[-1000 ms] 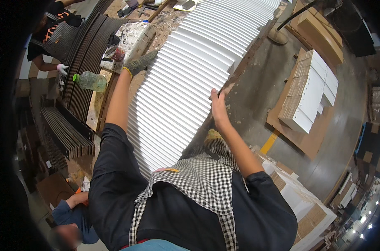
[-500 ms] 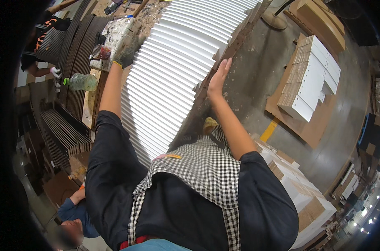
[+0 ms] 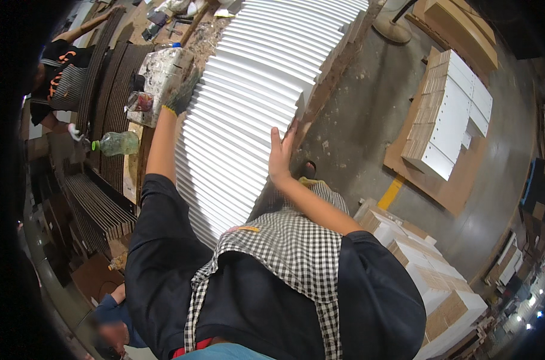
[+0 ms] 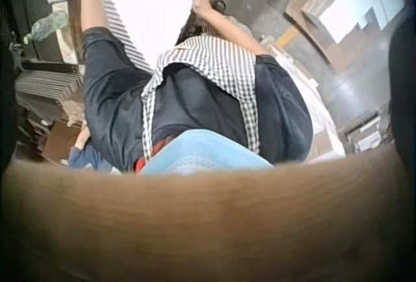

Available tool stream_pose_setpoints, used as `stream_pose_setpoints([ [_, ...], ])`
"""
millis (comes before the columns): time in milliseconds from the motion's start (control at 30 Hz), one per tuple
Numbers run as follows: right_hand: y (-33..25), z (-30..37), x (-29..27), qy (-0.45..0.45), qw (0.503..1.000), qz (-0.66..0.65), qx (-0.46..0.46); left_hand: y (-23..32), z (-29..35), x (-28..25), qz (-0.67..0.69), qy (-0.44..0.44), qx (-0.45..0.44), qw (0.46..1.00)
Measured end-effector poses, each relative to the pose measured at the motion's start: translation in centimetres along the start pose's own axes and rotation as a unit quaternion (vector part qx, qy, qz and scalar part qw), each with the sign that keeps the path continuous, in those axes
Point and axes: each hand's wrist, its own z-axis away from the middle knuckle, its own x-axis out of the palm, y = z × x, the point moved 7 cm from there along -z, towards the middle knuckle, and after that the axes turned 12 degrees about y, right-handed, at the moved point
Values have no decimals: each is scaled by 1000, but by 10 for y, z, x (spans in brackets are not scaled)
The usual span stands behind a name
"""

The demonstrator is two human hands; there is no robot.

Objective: The person sands a long white corrugated wooden panel on a workbench using a sanding block. They repeatedly rub the surface along the length of the panel, occasionally repositioning the panel and adjusting their grip.

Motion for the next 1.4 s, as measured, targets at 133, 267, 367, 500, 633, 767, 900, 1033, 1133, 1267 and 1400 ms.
stream_pose_setpoints([
  [133,6,1,-9,-8,996,90,16,3,-3,10,9,-7,-2,1000],
  [267,-2,4,-26,-23,987,159,-2,13,1,17,35,-6,3,999],
  [367,-14,-19,-41,-1,987,161,-21,28,-9,18,62,11,10,998],
  [500,-70,-93,-48,97,962,174,-189,59,-48,28,129,54,22,990],
  [633,-22,-162,-19,24,983,79,-163,85,-78,37,55,53,62,995],
  [767,-25,-107,-11,31,995,68,-64,66,-73,42,27,55,54,997],
  [900,-26,-76,-17,21,991,128,-33,74,-72,51,17,45,66,997],
  [1033,-43,-110,-41,6,992,121,-44,71,-93,63,23,31,82,996],
  [1133,-72,-166,-35,94,962,172,-192,77,-140,58,93,-7,88,992],
  [1267,-74,-241,-11,41,970,216,-106,117,-185,71,141,-28,70,987],
  [1400,-78,-216,5,-18,982,183,-36,80,-190,35,18,41,-112,993],
])
